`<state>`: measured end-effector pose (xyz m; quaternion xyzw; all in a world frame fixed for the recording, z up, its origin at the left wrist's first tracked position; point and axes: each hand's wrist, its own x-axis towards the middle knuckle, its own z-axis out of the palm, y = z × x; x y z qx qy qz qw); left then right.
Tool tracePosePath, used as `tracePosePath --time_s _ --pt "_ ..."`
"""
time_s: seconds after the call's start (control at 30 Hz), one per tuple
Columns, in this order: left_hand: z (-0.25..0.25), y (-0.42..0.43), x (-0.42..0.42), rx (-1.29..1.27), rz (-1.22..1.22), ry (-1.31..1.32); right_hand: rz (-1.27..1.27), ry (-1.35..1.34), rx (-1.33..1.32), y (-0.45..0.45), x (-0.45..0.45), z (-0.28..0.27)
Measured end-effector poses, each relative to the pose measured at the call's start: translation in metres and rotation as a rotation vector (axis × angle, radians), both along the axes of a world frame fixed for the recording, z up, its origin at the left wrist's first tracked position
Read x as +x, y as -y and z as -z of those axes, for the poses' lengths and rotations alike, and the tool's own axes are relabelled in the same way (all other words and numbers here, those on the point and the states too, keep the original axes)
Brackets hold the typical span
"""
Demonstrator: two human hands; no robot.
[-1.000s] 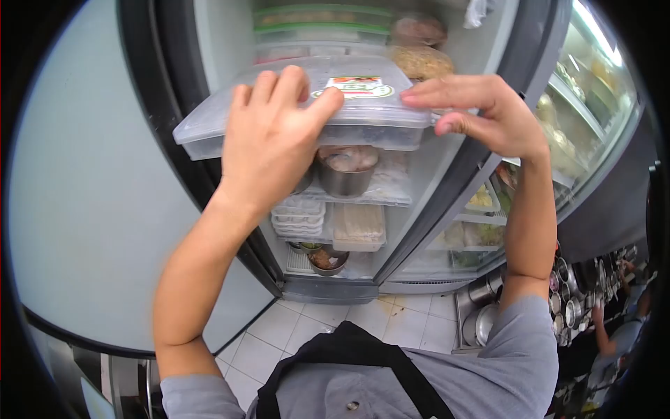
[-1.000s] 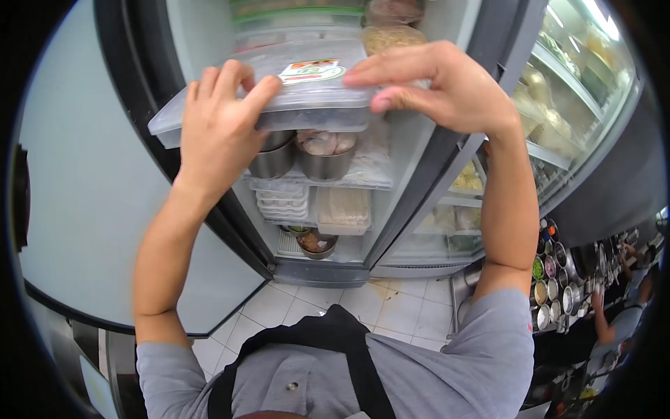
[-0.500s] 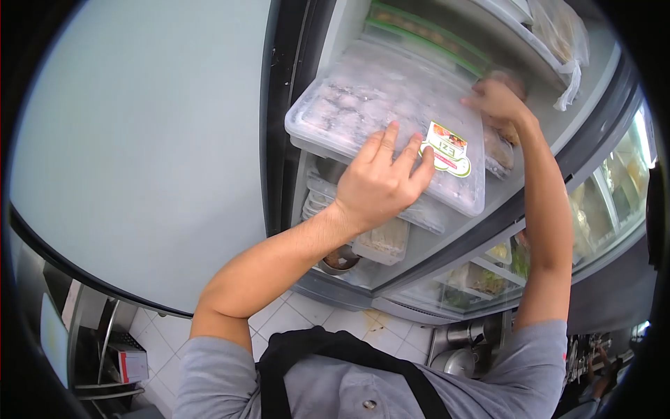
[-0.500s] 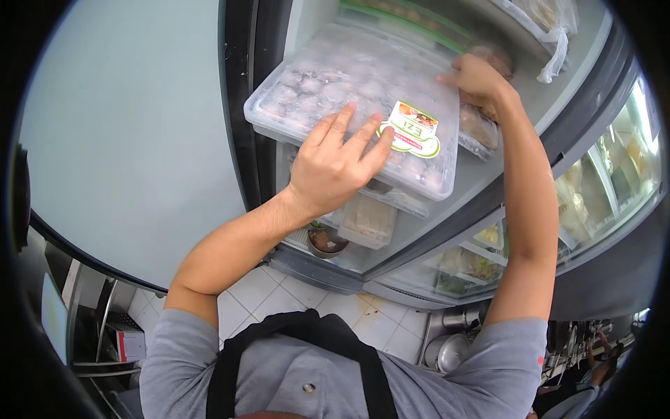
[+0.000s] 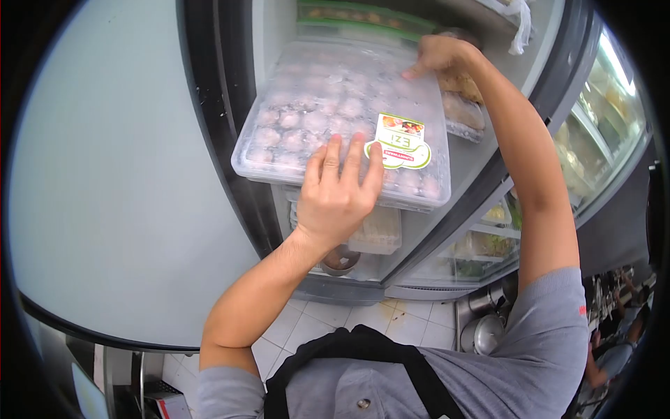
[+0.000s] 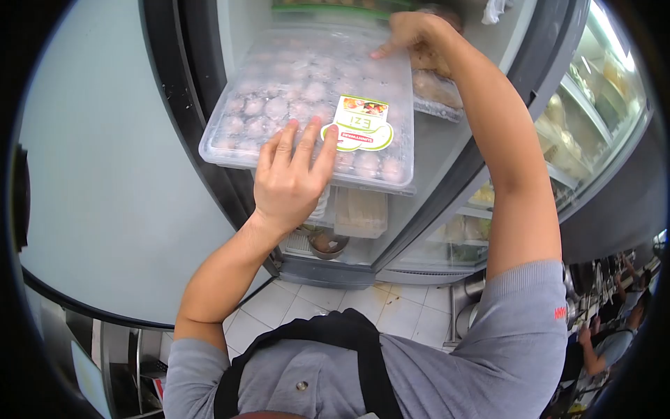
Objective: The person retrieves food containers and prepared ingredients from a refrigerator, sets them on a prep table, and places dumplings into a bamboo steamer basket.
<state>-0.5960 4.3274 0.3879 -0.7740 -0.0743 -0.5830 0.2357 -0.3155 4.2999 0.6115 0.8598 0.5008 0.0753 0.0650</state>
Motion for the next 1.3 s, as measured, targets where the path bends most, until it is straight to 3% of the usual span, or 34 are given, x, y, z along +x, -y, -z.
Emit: tracePosePath --time_s 0.23,0.47,0.57,0.7,0.77,0.87,0.93,1.03,1.1,1.23,1.3 --pt "0.004 0.001 -0.003 -0.029 -0.036 -0.032 0.016 -0.113 0.032 -0.007 0.005 0.000" --pt "0.007 0.003 0.002 -0.055 -0.020 -0.015 -0.001 -0.292 0.243 0.005 -0.001 -0.016" --pt "0.000 0.003 -0.004 -0.071 -0.016 -0.011 -0.023 -0.617 0.418 0.020 -0.002 -0.017" --pt "-0.020 0.004 -0.011 -0.100 -0.012 0.024 -0.272 -1.500 0.841 0.065 -0.019 0.028" --pt "-0.034 0.004 -0.014 -0.103 0.021 0.033 -0.394 -1.605 0.845 0.086 0.003 0.050" --pt "-0.055 0.004 -0.022 -0.108 0.040 0.013 -0.534 -1.744 0.967 0.105 -0.030 0.078" --pt "-0.060 -0.003 -0.019 -0.111 0.030 -0.022 -0.520 -1.803 0.990 0.103 -0.071 0.068" --pt "-0.061 -0.014 -0.010 0.219 0.296 0.160 -0.648 -2.036 0.919 0.099 -0.067 0.054" --pt "-0.064 -0.015 -0.016 0.109 0.075 0.068 -0.747 -2.043 0.935 0.098 -0.054 0.051" --pt "-0.066 -0.011 -0.021 0.022 -0.046 -0.004 -0.852 -2.137 0.949 0.099 -0.059 0.055" --pt "-0.065 -0.008 -0.022 0.017 -0.051 -0.028 -0.778 -1.635 1.084 0.107 -0.067 0.067"
